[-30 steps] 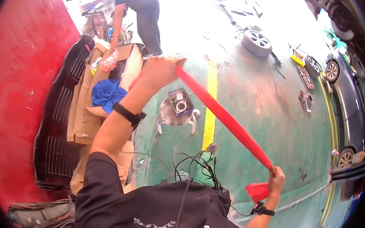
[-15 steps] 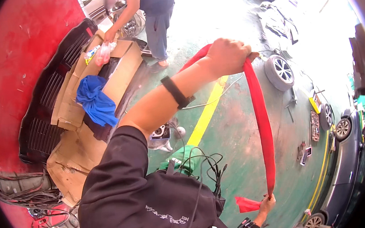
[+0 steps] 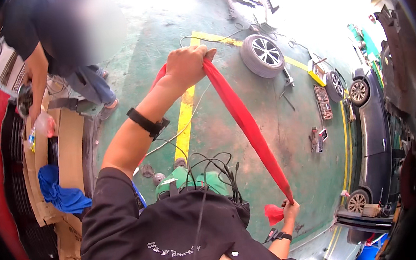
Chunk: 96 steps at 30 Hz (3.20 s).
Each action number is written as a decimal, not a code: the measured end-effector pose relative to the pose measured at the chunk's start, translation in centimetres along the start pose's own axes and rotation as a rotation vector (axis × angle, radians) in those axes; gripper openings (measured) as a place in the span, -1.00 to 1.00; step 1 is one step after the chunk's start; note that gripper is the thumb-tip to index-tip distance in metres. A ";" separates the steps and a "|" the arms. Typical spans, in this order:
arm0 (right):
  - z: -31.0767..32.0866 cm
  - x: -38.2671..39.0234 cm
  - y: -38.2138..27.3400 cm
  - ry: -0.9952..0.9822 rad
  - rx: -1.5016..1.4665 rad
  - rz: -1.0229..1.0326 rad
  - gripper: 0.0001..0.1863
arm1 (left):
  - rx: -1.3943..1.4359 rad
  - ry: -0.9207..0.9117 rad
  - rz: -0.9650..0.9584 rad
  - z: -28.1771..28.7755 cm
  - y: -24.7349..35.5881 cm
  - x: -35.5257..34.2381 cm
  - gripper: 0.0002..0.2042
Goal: The person picks up a red cloth, uses a screwdriver to remove a screw from the underside of a vehicle, and then detaches a plastic component from the engine bay using the screwdriver to pry it loose.
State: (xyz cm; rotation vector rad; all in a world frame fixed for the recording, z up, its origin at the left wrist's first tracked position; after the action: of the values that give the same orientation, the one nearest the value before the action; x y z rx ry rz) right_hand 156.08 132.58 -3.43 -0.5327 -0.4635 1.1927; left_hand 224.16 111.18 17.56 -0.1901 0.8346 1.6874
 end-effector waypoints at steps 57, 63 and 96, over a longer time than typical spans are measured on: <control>7.8 -72.7 -18.9 0.660 -0.360 -0.676 -0.73 | 0.121 -0.758 -0.579 -96.7 32.3 -66.5 -0.77; 11.7 -82.4 -21.5 0.315 -0.484 -0.513 -0.72 | 0.012 -0.853 -0.422 -99.9 31.3 -72.1 -0.80; 39.2 -108.0 -30.4 0.592 -0.128 -0.210 -0.74 | 1.295 -1.886 -1.120 -79.9 103.9 -60.9 -0.80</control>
State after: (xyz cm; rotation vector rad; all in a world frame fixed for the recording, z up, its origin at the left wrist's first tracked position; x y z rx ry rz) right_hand 122.32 27.14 39.78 -0.8887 -0.0826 0.7579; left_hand 124.58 8.03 35.69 1.3504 0.0173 -0.3260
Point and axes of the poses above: each hand's wrist, its own x-axis away from the middle knuckle, its own z-axis out of the back of the hand, y = z × x, the point moved 6 cm from there along -x, towards the middle knuckle, and after that the axes turned 9 degrees about z, right-handed, at the moved point
